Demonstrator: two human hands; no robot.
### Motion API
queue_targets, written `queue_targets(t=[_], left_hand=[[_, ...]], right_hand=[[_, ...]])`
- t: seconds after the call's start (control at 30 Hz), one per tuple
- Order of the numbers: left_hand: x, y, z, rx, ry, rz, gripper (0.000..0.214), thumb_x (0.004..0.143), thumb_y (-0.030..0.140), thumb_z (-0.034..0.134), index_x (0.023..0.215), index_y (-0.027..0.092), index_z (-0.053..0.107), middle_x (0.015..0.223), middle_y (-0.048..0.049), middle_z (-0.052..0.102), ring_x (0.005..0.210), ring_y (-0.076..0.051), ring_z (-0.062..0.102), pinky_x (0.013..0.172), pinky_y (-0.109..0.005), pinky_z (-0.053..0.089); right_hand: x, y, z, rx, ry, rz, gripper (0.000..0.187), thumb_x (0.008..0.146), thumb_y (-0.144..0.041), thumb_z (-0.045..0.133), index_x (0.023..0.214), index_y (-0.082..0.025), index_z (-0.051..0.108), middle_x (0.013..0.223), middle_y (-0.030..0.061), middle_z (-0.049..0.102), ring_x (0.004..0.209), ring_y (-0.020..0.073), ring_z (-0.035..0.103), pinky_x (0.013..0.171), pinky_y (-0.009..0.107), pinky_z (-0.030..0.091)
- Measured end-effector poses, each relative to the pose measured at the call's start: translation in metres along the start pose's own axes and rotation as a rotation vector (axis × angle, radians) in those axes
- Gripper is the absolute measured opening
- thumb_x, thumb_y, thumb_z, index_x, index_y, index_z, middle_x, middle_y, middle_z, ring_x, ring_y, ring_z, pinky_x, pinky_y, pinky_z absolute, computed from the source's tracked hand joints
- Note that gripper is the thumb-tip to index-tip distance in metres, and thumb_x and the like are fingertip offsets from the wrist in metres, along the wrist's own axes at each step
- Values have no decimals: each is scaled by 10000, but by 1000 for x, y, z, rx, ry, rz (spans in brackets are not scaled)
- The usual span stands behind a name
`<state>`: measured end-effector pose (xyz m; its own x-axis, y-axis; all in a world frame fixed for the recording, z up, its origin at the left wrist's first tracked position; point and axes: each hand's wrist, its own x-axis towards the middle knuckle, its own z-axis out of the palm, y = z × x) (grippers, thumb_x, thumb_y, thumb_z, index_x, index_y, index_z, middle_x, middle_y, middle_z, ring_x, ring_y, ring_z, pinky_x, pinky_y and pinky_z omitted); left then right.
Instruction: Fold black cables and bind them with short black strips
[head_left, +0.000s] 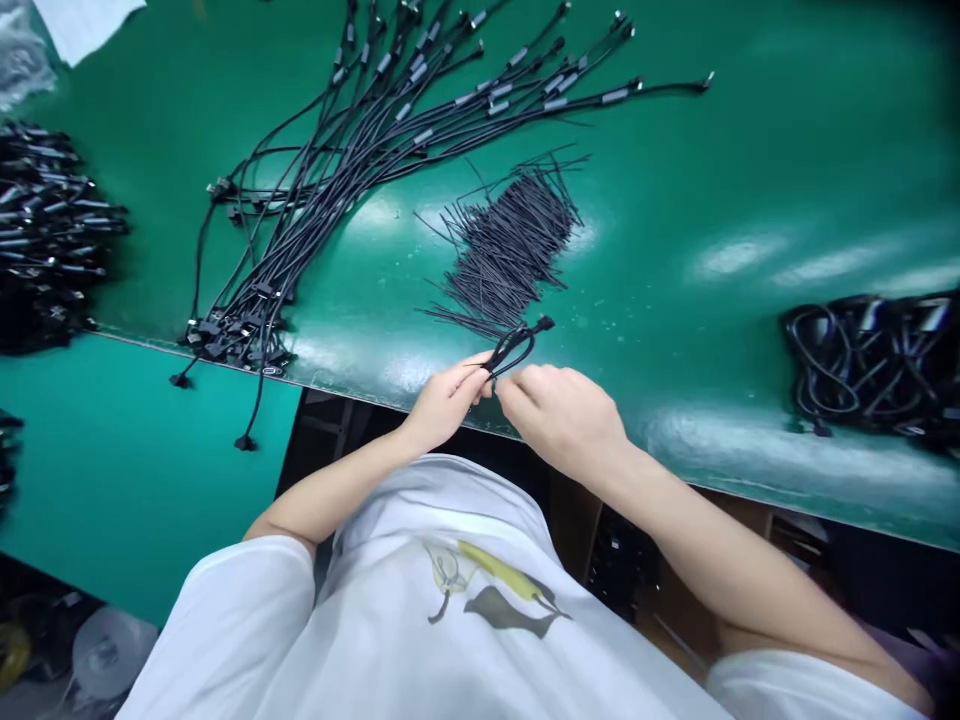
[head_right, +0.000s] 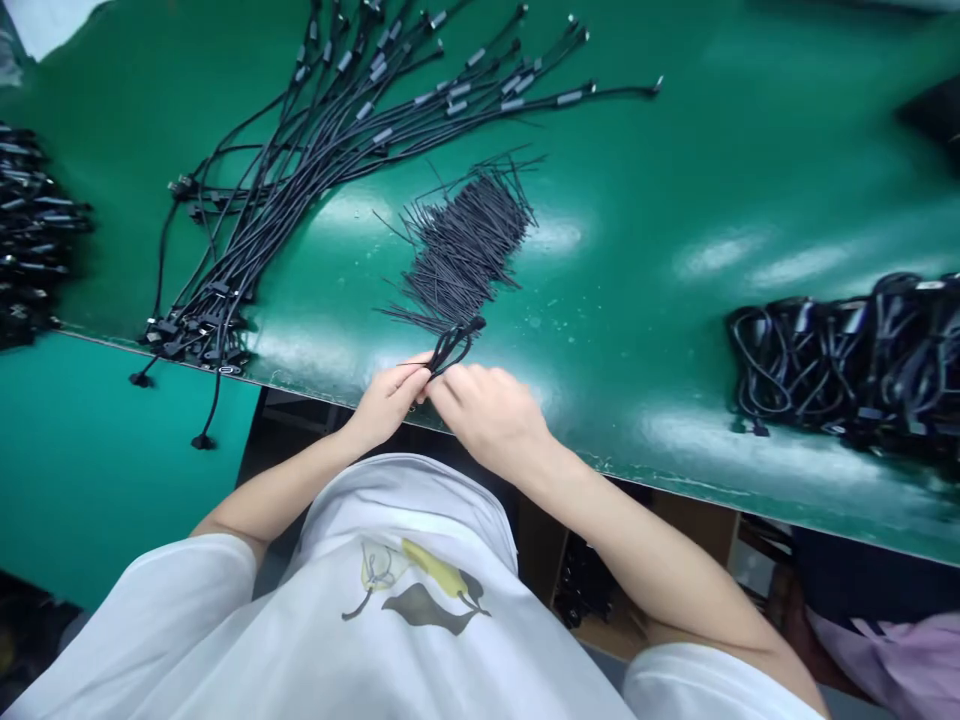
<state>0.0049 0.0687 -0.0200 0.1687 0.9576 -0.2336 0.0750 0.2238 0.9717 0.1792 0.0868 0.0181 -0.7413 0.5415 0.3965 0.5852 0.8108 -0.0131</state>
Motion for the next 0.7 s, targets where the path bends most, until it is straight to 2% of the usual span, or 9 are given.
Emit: queue_targets(t=[0.07,0.1,0.17,0.23,0.3,0.37,0.47,0.6,0.7], left_hand=[[-4,-1,0,133,-6,61,352,935,265,476,1193,144,682,1060,-86,712,960,-183,621,937,-313,470],[-6,-1,-1,176,-23,70,350,928,236,473,1194,151,683,1070,-84,717,1028,-202,619,986,-332,455],[-10,0,-2,208,-75,42,339,920,214,468,1159,148,700,956,-68,724,1016,-217,626,980,-350,462],[-14,1,-4,138,-109,-15,335,921,235,471,1137,138,708,807,-37,691,913,-199,628,906,-334,482],[-17,3,-6,-12,-113,-59,330,909,250,497,1131,128,708,743,-15,652,844,-167,604,847,-300,476],[-20,4,-6,-146,-103,-89,310,879,237,536,1101,117,716,726,-5,627,777,-133,567,788,-269,453],[-22,5,-5,-239,-66,-157,340,859,233,563,1140,97,697,689,11,583,632,-88,469,664,-244,392],[-23,-1,-2,-269,-44,-218,488,894,276,557,1339,76,573,625,44,503,578,-78,403,611,-240,334],[-23,-6,-1,-231,-55,-197,482,902,293,558,1341,95,582,618,44,497,583,-85,404,609,-243,334]], right_hand=[[7,1,-4,-91,55,-262,281,962,-85,396,870,-137,657,944,83,645,866,180,522,713,319,342],[9,1,-6,-109,67,-361,284,957,-68,388,914,-119,665,1052,104,649,973,196,527,769,325,358],[13,1,-12,-147,43,-457,270,952,-65,397,910,-106,661,1077,123,647,1010,211,527,808,336,364],[15,-1,-17,-202,-5,-473,239,952,-94,432,834,-124,638,898,103,639,836,193,521,747,334,354],[14,-5,-21,-250,-47,-492,198,949,-125,463,829,-141,620,780,69,595,714,175,476,705,329,342],[14,-11,-24,-297,-74,-498,185,945,-125,450,965,-119,634,830,84,606,730,185,488,709,330,351],[14,-21,-26,-407,-122,-488,289,925,-81,411,1119,-24,618,885,132,603,750,208,500,678,339,354],[11,-33,-26,-527,-173,-492,228,902,-55,436,959,-31,655,738,78,511,660,195,444,589,331,306],[9,-38,-25,-560,-184,-507,239,883,-27,424,902,-48,661,733,79,509,658,190,429,580,323,295]])
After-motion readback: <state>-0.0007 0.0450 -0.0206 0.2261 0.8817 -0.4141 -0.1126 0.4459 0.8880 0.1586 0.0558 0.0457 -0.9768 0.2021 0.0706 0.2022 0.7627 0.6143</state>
